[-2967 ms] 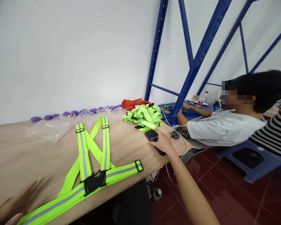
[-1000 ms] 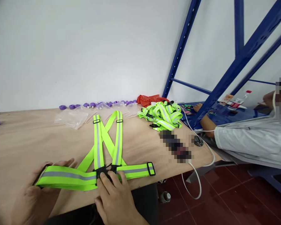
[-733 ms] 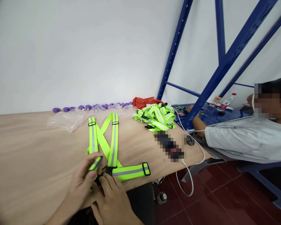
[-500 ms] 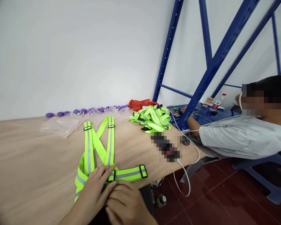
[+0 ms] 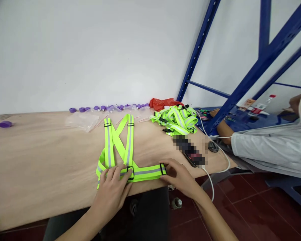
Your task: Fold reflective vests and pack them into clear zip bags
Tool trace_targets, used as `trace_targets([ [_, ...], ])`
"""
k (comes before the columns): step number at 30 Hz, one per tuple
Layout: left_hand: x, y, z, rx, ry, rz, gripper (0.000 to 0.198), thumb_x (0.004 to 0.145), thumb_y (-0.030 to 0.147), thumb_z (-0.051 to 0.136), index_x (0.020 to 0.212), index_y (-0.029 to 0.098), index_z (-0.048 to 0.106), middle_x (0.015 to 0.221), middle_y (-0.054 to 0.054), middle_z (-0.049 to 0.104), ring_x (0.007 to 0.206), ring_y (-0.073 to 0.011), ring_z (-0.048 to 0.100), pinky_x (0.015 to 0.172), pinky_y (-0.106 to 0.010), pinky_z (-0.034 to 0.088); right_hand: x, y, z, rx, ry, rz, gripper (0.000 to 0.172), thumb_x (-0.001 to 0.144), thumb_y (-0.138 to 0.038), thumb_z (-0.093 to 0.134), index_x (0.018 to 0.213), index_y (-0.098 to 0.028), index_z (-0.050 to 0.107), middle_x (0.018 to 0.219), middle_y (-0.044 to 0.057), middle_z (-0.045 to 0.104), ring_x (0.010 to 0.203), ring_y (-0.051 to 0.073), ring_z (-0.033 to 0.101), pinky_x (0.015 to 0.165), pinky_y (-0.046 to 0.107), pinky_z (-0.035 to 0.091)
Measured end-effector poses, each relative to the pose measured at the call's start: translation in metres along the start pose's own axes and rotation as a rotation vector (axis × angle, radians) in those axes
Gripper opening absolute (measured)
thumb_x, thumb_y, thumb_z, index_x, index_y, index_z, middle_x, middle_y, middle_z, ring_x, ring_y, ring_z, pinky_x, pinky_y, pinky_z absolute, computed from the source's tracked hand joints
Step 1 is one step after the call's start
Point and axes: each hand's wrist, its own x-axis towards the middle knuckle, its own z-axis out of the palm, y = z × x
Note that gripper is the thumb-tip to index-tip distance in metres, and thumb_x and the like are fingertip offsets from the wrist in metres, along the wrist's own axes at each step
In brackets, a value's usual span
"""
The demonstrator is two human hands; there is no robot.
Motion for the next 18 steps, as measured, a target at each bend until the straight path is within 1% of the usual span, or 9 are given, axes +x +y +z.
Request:
trace_targets([
  [3, -0.014, 0.010, -0.010, 0.068, 0.012, 0.002, 0.043, 0.094, 0.040, 0.050, 0.133, 0.025, 0.058, 0.123, -0.005, 0.066, 0.113, -0.0246, 0.054, 0.105, -0.049, 0.031, 0.004, -0.002, 0.005, 0.226, 0.121, 0.035, 0.055, 0.075, -0.046, 0.071, 0.121, -0.017, 0.065, 0.105, 0.007, 0.065, 0.083, 0.009, 0.060, 0.077, 0.019, 0.055],
  [5, -0.021, 0.014, -0.014, 0.093, 0.024, 0.020, 0.050, 0.096, 0.047, 0.043, 0.138, 0.022, 0.054, 0.132, -0.006, 0.063, 0.121, -0.0258, 0.050, 0.114, -0.055, 0.021, 0.009, -0.012, 0.011, 0.378, 0.201, -0.025, 0.057, 0.073, -0.048, 0.073, 0.119, -0.016, 0.064, 0.107, 0.008, 0.065, 0.086, 0.010, 0.061, 0.073, 0.017, 0.054],
  [7, -0.026, 0.017, -0.015, 0.117, 0.019, 0.036, 0.055, 0.097, 0.050, 0.038, 0.142, 0.021, 0.050, 0.139, -0.008, 0.059, 0.127, -0.0272, 0.046, 0.117, -0.059, 0.016, 0.017, -0.035, 0.019, 0.474, 0.202, -0.107, 0.057, 0.073, -0.048, 0.074, 0.119, -0.016, 0.063, 0.106, 0.008, 0.064, 0.088, 0.010, 0.062, 0.073, 0.016, 0.054],
  [8, -0.028, 0.018, -0.015, 0.125, 0.008, 0.037, 0.056, 0.097, 0.051, 0.037, 0.143, 0.021, 0.049, 0.141, -0.008, 0.057, 0.128, -0.0279, 0.046, 0.116, -0.061, 0.017, 0.022, -0.051, 0.025, 0.488, 0.160, -0.141, 0.057, 0.074, -0.047, 0.074, 0.120, -0.017, 0.062, 0.104, 0.007, 0.064, 0.087, 0.009, 0.062, 0.072, 0.016, 0.054],
  [10, -0.030, 0.020, -0.014, 0.118, -0.028, 0.015, 0.058, 0.095, 0.054, 0.039, 0.141, 0.020, 0.051, 0.141, -0.010, 0.057, 0.127, -0.0304, 0.047, 0.112, -0.065, 0.026, 0.032, -0.086, 0.042, 0.443, -0.001, -0.198, 0.053, 0.078, -0.041, 0.073, 0.124, -0.018, 0.061, 0.099, 0.005, 0.064, 0.081, 0.006, 0.059, 0.073, 0.015, 0.053],
  [13, -0.032, 0.024, -0.008, 0.062, -0.110, -0.037, 0.056, 0.088, 0.060, 0.052, 0.124, 0.019, 0.065, 0.124, -0.012, 0.067, 0.116, -0.0346, 0.056, 0.101, -0.069, 0.043, 0.049, -0.131, 0.077, 0.227, -0.223, -0.324, 0.045, 0.079, -0.030, 0.072, 0.122, -0.021, 0.063, 0.104, 0.003, 0.063, 0.085, 0.006, 0.057, 0.079, 0.016, 0.051],
  [15, -0.035, 0.027, -0.005, 0.026, -0.150, -0.066, 0.052, 0.083, 0.060, 0.062, 0.113, 0.019, 0.071, 0.111, -0.012, 0.072, 0.106, -0.0359, 0.061, 0.093, -0.069, 0.050, 0.060, -0.145, 0.098, 0.064, -0.302, -0.399, 0.042, 0.078, -0.024, 0.073, 0.119, -0.022, 0.065, 0.111, 0.003, 0.062, 0.099, 0.009, 0.057, 0.090, 0.019, 0.049],
  [16, -0.036, 0.027, -0.005, 0.012, -0.156, -0.073, 0.052, 0.080, 0.059, 0.065, 0.113, 0.018, 0.071, 0.108, -0.012, 0.072, 0.102, -0.0364, 0.063, 0.090, -0.069, 0.052, 0.064, -0.146, 0.106, 0.007, -0.329, -0.418, 0.041, 0.077, -0.023, 0.073, 0.118, -0.022, 0.066, 0.112, 0.002, 0.062, 0.103, 0.011, 0.056, 0.092, 0.020, 0.048],
  [18, -0.037, 0.024, -0.009, -0.039, -0.130, -0.063, 0.059, 0.078, 0.057, 0.069, 0.120, 0.017, 0.067, 0.112, -0.014, 0.071, 0.102, -0.0373, 0.064, 0.088, -0.067, 0.054, 0.071, -0.141, 0.116, -0.036, -0.360, -0.420, 0.041, 0.076, -0.024, 0.075, 0.116, -0.022, 0.067, 0.107, 0.002, 0.063, 0.098, 0.010, 0.056, 0.089, 0.019, 0.048],
])
